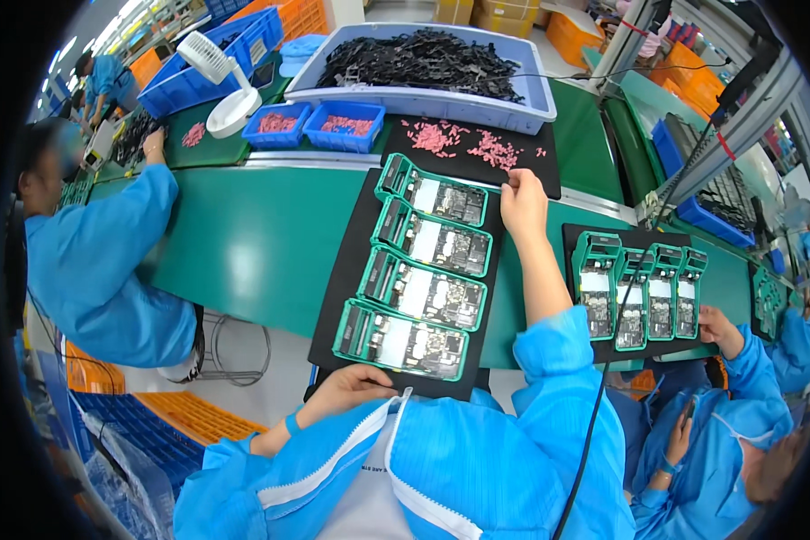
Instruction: The person attaches small components onto circuit boards on fixture trays by hand and passes the trays along the assembly line.
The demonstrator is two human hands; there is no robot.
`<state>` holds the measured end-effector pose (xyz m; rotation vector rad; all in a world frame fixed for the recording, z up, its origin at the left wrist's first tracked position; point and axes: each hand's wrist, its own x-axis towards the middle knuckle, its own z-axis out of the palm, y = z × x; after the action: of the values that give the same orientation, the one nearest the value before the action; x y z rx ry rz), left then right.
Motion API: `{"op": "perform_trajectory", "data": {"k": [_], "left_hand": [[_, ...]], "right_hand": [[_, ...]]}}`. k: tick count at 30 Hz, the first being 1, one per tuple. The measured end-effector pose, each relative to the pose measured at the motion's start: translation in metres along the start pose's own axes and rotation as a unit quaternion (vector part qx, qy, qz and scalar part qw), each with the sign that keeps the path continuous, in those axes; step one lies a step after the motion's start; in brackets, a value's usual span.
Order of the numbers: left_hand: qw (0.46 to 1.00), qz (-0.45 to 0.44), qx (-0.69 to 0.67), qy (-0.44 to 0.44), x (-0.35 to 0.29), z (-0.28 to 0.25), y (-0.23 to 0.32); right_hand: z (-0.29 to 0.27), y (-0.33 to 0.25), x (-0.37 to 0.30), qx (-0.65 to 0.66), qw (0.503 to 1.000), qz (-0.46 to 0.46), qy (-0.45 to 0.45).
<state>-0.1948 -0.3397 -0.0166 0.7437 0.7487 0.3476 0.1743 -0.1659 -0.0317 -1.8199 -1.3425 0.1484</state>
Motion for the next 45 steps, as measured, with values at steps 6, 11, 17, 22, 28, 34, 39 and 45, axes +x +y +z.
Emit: {"op": "perform_trajectory", "data": {"k": [6,11,17,22,28,34,39,45], "left_hand": [[0.961,0.019,0.155,-0.227,-0.002,-0.033,0.008],[0.864,-0.017,0.415,-0.286,-0.024,-0.046,0.097],[0.74,0.186,0.596,-0.249,-0.035,0.003,0.241],[0.672,0.287,0.66,-0.175,0.072,0.048,0.297],[0.605,0.317,0.727,-0.07,0.273,0.038,0.276],[0.573,0.298,0.762,-0.044,0.355,0.025,0.235],[0.565,0.28,0.775,-0.041,0.366,0.026,0.233],[0.56,0.276,0.779,-0.057,0.365,0.03,0.235]], "right_hand": [[0.035,-0.005,0.039,-0.161,0.984,0.068,-0.024],[0.049,0.003,0.044,-0.178,0.984,0.022,-0.013],[0.036,0.01,0.035,-0.124,0.987,-0.083,-0.054],[0.028,0.017,0.032,-0.101,0.992,-0.076,-0.028],[0.023,0.012,0.032,-0.103,0.991,-0.066,-0.055],[0.018,0.015,0.034,-0.116,0.989,-0.066,-0.072],[0.014,0.018,0.038,-0.123,0.986,-0.077,-0.08],[0.014,0.019,0.038,-0.128,0.985,-0.083,-0.084]]}}
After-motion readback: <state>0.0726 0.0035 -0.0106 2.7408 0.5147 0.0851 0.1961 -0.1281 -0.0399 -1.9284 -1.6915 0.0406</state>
